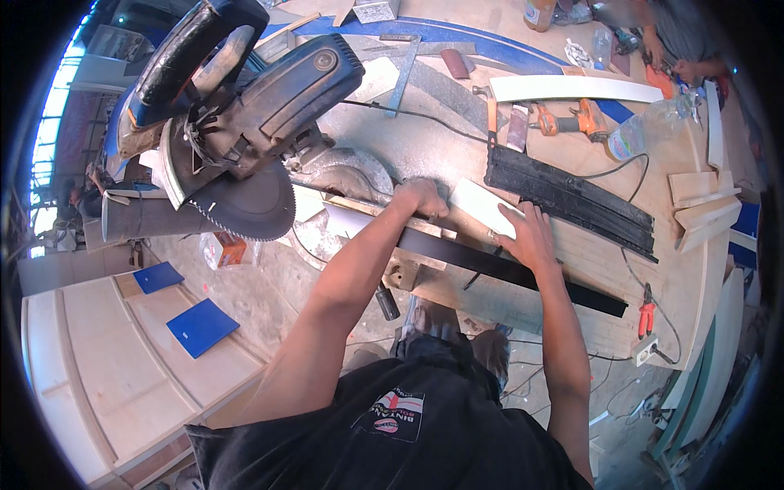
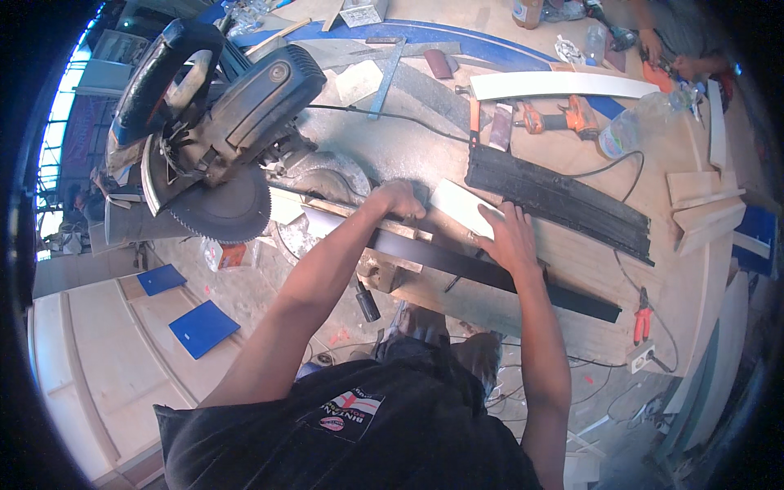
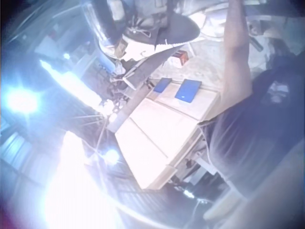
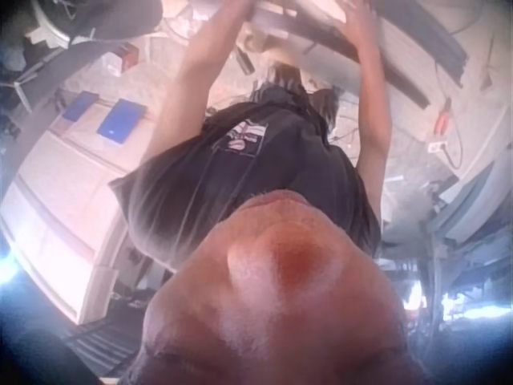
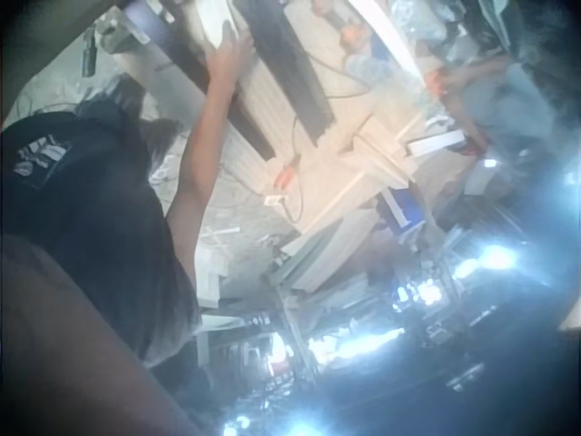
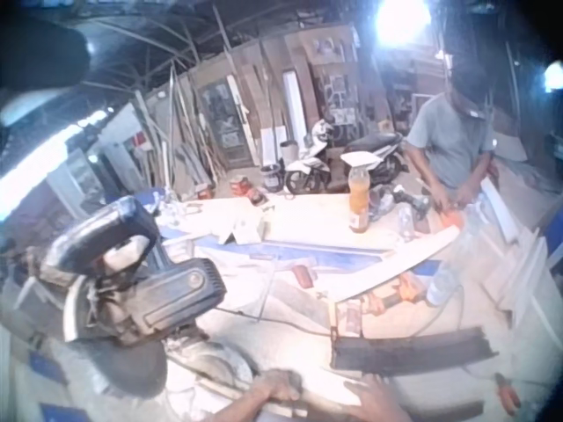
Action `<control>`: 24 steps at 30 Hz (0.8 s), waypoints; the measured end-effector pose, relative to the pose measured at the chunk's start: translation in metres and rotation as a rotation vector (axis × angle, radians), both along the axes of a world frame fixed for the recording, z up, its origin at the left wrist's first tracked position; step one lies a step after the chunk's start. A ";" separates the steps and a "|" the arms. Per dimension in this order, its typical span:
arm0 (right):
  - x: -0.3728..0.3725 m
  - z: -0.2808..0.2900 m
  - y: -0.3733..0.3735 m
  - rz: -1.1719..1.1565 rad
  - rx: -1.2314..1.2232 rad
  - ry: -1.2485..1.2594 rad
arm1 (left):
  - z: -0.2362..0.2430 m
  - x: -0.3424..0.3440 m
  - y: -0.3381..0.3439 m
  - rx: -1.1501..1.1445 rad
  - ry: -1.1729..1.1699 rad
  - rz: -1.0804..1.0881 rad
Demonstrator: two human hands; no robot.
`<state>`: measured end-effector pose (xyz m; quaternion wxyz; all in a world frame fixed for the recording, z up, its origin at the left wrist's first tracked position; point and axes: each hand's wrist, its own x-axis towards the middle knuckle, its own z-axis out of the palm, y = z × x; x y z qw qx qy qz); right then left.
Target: The person measures and cuts a long black strip using a miter saw. They use a tape measure to mark the strip, position it on the saw, and make a cut. The cut piece is then placed aside.
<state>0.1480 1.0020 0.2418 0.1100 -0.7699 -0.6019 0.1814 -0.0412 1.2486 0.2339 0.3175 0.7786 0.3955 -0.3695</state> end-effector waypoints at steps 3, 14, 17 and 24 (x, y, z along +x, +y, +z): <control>-0.001 -0.001 -0.002 -0.004 0.000 -0.020 | -0.005 -0.002 -0.001 0.064 -0.070 0.063; -0.002 -0.006 -0.008 -0.014 0.092 -0.067 | -0.029 -0.001 0.012 -0.032 0.004 -0.107; -0.001 -0.006 -0.008 -0.025 0.061 -0.027 | -0.028 -0.007 0.018 -0.096 -0.090 -0.016; 0.006 0.000 -0.001 0.038 -0.002 -0.099 | -0.021 -0.007 0.015 -0.082 -0.124 0.011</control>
